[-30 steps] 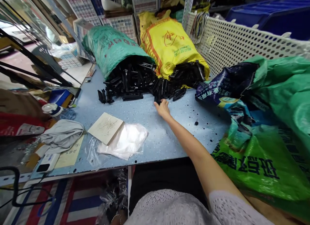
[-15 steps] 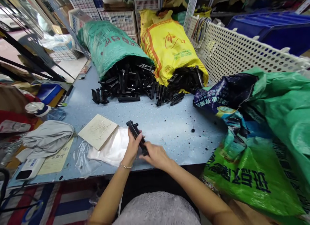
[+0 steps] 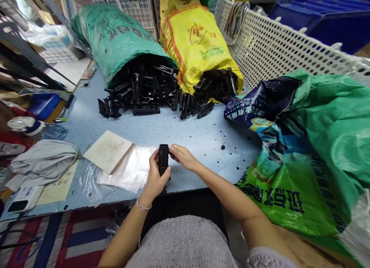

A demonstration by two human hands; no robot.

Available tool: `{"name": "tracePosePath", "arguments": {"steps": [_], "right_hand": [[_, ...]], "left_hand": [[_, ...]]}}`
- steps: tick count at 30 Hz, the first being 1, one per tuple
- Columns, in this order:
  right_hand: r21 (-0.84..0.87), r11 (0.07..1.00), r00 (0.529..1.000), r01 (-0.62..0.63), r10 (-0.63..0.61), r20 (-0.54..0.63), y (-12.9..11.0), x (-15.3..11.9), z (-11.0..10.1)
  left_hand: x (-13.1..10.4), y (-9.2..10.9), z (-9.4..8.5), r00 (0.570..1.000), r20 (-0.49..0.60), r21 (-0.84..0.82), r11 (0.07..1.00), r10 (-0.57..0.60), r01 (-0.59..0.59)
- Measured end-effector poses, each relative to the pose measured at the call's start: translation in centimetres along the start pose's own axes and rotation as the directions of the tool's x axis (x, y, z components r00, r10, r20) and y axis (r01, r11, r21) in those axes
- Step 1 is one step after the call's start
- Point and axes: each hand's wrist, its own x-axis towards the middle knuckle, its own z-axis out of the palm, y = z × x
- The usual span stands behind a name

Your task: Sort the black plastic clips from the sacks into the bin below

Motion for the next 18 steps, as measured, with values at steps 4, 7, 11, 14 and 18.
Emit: {"name": "tracePosePath", "arguments": {"steps": [4, 7, 11, 14, 18], "right_hand": [[0.437, 0.794, 0.864, -0.421, 0.204, 0.461, -0.4, -0.6, -1.0], [0.562, 0.636, 0.804, -0.528, 0.162, 0.572, -1.4, -1.5, -1.6], [0.572, 0.729, 0.91, -0.378, 0.178, 0.375, -3.1, -2.9, -1.9], [0.505, 0.789, 0.919, -0.349, 0.182, 0.351, -4.0, -3.8, -2.1], [0.573, 0.608, 0.773, -0.549, 0.109, 0.625, -4.6, -5.2, -1.5]], "left_hand": [[0.2, 0.4, -0.7, 0.991, 0.074, 0.137, 0.984, 0.108, -0.117], [0.4, 1.0, -1.1, 0.979, 0.138, 0.169, 0.97, 0.153, -0.175], [0.2, 1.9, -1.5, 0.97, 0.172, 0.167, 0.965, 0.174, -0.203], [-0.2, 2.3, -1.7, 0.949, 0.194, 0.174, 0.943, 0.25, -0.284], [-0.3, 2.0, -1.7, 0.864, 0.173, 0.152, 0.853, 0.473, -0.498]]}}
